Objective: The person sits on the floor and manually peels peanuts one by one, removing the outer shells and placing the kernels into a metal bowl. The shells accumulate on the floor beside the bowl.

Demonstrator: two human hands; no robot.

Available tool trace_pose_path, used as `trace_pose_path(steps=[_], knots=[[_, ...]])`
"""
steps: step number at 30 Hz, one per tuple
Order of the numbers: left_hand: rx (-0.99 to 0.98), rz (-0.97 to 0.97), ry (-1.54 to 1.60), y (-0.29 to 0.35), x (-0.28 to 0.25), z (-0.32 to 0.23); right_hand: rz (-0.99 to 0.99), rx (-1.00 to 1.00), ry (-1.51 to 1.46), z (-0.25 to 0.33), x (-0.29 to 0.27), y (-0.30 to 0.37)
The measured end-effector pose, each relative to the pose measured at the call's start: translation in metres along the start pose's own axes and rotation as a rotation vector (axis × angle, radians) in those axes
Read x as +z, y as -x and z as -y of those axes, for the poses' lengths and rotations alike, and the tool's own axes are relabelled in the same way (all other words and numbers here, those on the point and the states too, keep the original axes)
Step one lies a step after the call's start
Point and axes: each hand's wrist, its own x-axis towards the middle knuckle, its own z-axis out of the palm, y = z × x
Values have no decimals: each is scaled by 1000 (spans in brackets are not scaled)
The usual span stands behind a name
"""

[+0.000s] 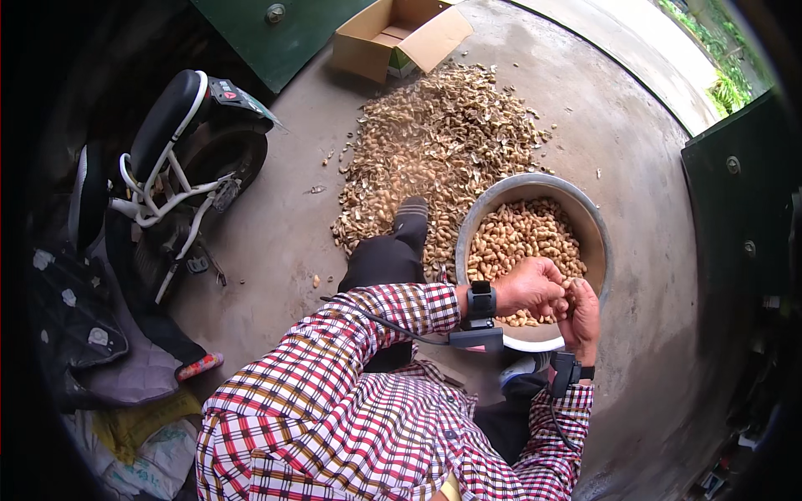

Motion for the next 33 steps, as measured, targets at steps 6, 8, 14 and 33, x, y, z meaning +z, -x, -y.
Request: trace_pose_path(steps=[6, 8, 14, 33], knots=[[3, 61, -71, 9, -3, -6, -276, -70, -214, 1, -39, -42], [19, 94, -52, 8, -4, -8, -147, -86, -341, 2, -27, -58], [104, 30, -66, 14, -22, -26, 149, -113, -106, 4, 61, -88], [98, -66, 188, 17, -22, -53, -751, 142, 658, -139, -154, -76]])
